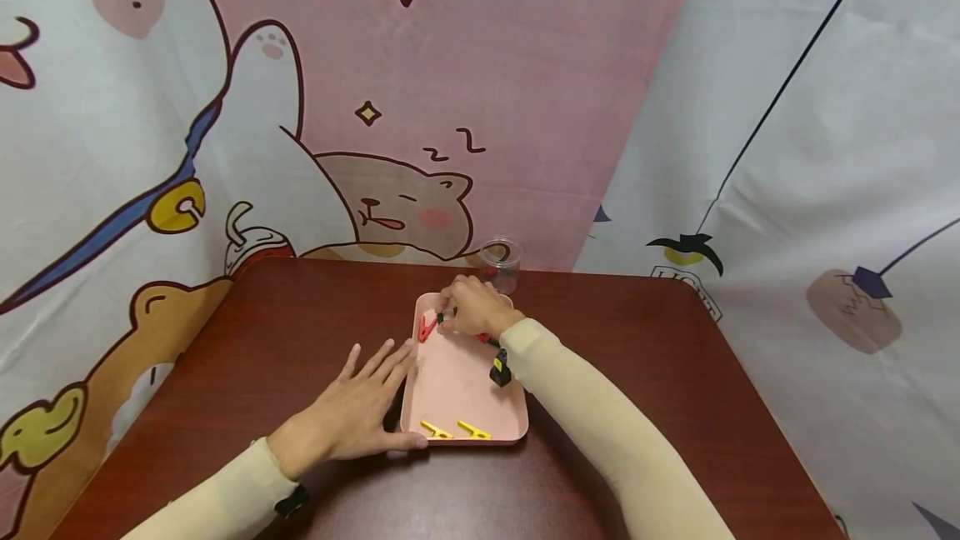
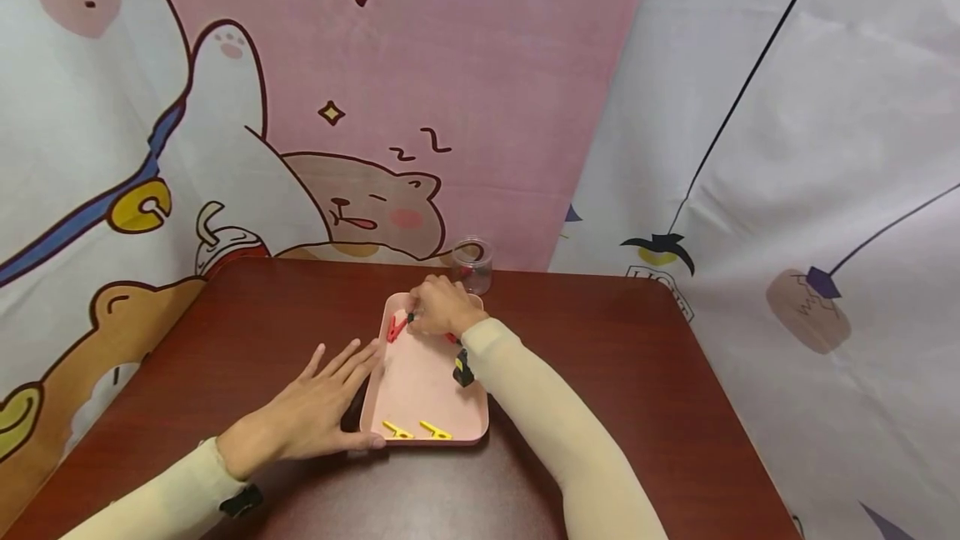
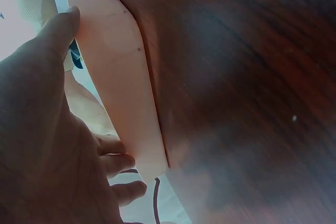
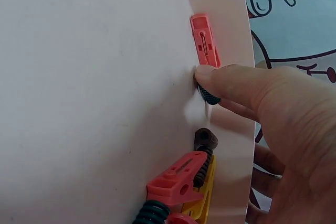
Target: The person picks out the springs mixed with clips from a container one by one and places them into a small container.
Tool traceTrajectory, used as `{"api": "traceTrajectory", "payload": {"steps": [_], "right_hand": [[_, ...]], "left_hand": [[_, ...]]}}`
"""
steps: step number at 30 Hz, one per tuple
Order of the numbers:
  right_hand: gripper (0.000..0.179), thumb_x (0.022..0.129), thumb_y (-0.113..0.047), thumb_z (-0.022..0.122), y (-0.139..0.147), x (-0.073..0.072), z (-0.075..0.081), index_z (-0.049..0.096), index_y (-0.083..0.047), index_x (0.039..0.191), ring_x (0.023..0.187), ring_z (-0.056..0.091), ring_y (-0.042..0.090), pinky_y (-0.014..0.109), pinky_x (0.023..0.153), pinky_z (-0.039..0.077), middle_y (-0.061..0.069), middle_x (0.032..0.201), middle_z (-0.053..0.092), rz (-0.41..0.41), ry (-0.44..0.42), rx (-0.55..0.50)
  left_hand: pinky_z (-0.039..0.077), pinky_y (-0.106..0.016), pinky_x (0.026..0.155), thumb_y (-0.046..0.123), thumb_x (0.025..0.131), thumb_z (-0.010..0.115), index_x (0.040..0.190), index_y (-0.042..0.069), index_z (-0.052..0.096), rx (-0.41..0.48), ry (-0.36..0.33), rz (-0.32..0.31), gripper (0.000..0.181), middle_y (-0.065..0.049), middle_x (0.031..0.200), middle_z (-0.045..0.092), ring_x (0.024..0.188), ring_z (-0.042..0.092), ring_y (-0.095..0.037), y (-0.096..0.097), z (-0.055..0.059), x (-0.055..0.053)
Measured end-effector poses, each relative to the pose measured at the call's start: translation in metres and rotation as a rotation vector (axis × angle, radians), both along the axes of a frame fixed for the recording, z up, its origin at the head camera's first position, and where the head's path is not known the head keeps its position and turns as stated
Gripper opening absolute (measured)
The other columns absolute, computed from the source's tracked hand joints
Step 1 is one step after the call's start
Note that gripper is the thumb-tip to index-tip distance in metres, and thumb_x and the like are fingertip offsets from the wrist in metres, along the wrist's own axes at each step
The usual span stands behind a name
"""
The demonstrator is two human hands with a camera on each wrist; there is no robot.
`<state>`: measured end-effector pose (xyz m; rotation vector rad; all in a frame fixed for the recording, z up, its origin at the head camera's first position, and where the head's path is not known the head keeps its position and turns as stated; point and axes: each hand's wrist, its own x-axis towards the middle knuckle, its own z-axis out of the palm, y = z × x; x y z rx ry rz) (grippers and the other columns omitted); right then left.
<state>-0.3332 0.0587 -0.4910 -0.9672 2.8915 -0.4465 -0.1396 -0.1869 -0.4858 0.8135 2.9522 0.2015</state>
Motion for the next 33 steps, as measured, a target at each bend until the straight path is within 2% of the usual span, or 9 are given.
{"api": "traceTrajectory", "payload": {"steps": [5,12,19,29,33], "right_hand": [[0.03,0.093,-0.039,0.1,0.0001,-0.0025,-0.0017,0.09,-0.026,0.118,0.121,0.072,0.018,0.056,0.107,0.059,-0.005,0.122,0.083,-0.003,-0.015,-0.024],[0.03,0.095,-0.036,0.1,0.0039,-0.0011,0.0003,0.092,-0.026,0.123,0.13,0.075,0.019,0.055,0.112,0.06,-0.008,0.131,0.083,-0.027,-0.07,-0.054],[0.029,0.096,-0.034,0.099,0.0064,-0.0015,-0.0021,0.093,-0.023,0.122,0.131,0.074,0.017,0.051,0.107,0.062,-0.008,0.131,0.084,-0.001,-0.062,-0.066],[0.034,0.096,-0.042,0.098,0.0077,0.0019,0.0033,0.09,-0.021,0.122,0.134,0.073,0.02,0.057,0.121,0.055,-0.001,0.144,0.077,-0.009,-0.057,-0.064],[0.032,0.098,-0.039,0.097,0.0087,0.0043,0.0052,0.091,-0.02,0.122,0.138,0.07,0.021,0.06,0.122,0.053,-0.001,0.142,0.078,-0.001,-0.044,-0.088]], "left_hand": [[0.022,-0.084,0.139,0.1,0.094,0.061,0.184,0.007,0.034,-0.001,-0.004,0.002,0.132,-0.012,0.196,0.027,0.181,0.028,-0.044,-0.0001,0.0,0.0002],[0.023,-0.084,0.139,0.1,0.094,0.061,0.184,0.007,0.034,-0.01,-0.002,-0.001,0.132,-0.012,0.196,0.027,0.181,0.029,-0.044,0.0003,0.0,-0.0001],[0.021,-0.085,0.139,0.099,0.094,0.062,0.184,0.007,0.034,-0.003,-0.015,0.002,0.132,-0.012,0.196,0.026,0.181,0.027,-0.045,0.0007,0.0,-0.0001],[0.021,-0.085,0.139,0.099,0.094,0.062,0.184,0.007,0.034,-0.011,-0.021,0.003,0.131,-0.012,0.196,0.025,0.182,0.027,-0.045,0.0005,0.0014,-0.0008],[0.021,-0.084,0.139,0.1,0.094,0.061,0.184,0.007,0.034,-0.014,-0.016,0.003,0.132,-0.012,0.196,0.025,0.181,0.027,-0.045,0.0007,0.0005,-0.0007]]}}
